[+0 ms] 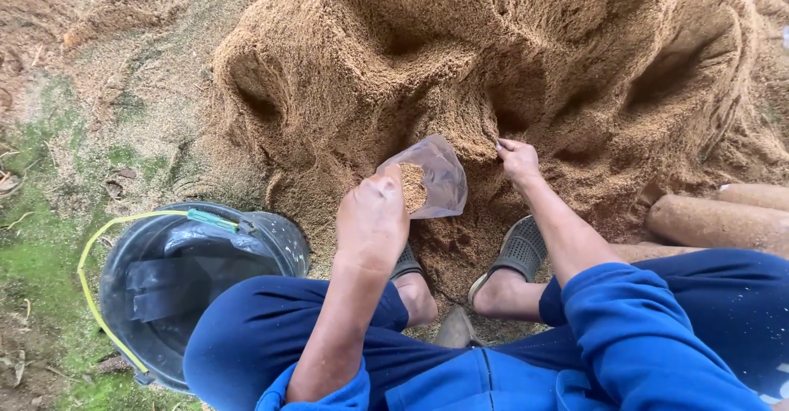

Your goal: Filling small plastic bags with agricultural material from a large pile using a spoon.

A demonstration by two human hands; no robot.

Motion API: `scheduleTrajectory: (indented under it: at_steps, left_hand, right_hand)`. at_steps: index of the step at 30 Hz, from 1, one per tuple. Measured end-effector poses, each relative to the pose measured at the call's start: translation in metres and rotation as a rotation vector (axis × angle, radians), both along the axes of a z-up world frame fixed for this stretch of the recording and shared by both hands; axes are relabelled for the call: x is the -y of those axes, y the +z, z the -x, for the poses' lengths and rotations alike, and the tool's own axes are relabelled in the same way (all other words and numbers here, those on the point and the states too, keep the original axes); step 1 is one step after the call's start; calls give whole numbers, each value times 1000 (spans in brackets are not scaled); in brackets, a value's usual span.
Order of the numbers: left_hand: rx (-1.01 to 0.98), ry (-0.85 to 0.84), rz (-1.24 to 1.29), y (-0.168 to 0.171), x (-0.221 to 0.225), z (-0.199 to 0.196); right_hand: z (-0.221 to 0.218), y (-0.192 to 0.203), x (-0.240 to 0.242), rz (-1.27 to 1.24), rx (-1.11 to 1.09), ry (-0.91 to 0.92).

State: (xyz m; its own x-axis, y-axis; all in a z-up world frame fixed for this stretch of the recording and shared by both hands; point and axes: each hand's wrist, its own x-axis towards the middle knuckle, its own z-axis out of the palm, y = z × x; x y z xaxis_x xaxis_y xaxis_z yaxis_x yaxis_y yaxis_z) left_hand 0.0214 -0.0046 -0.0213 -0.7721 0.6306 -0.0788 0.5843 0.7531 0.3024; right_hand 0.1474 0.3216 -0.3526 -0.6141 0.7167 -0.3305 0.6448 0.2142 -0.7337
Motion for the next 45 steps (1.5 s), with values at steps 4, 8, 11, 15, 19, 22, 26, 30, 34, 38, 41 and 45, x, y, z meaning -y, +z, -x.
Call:
scheduleTrajectory:
  at_steps: [4, 8, 11, 15, 19, 22, 26, 30, 34, 38, 41, 45]
  left_hand:
    - [31, 29, -41, -1, -3, 5]
    - [244, 54, 3, 7, -5, 11]
    - [263, 34, 7, 5, -4, 14]
    - [271, 59, 15, -9, -9, 15]
    - [317, 70, 34, -2, -12, 16]
    - [288, 73, 11, -7, -11, 16]
    - [313, 90, -15, -6, -12, 16]
    - [336, 98, -16, -12, -12, 15]
    - [340, 92, -2, -1, -12, 14]
    - [348, 58, 1, -4, -10, 16]
    - [306, 94, 41, 14, -6, 13]
    - [303, 90, 31, 6, -7, 14]
  right_hand:
    - [4, 54, 14, 240, -172, -75]
    - [5, 68, -9, 256, -173, 1]
    - [9, 112, -16, 244, -162, 65]
    - [20, 172, -17, 227, -187, 138]
    - [27, 232, -15, 203, -193, 241]
    - [28, 270, -13, 222, -157, 271]
    - [29, 328, 6, 224, -136, 341]
    - [30, 375, 37, 192, -29, 448]
    - [23, 399, 88, -82, 0, 622]
    - [27, 329, 98, -1206, -222, 984]
    - [29, 335, 97, -1240, -288, 962]
    - [30, 334, 52, -926, -325, 872]
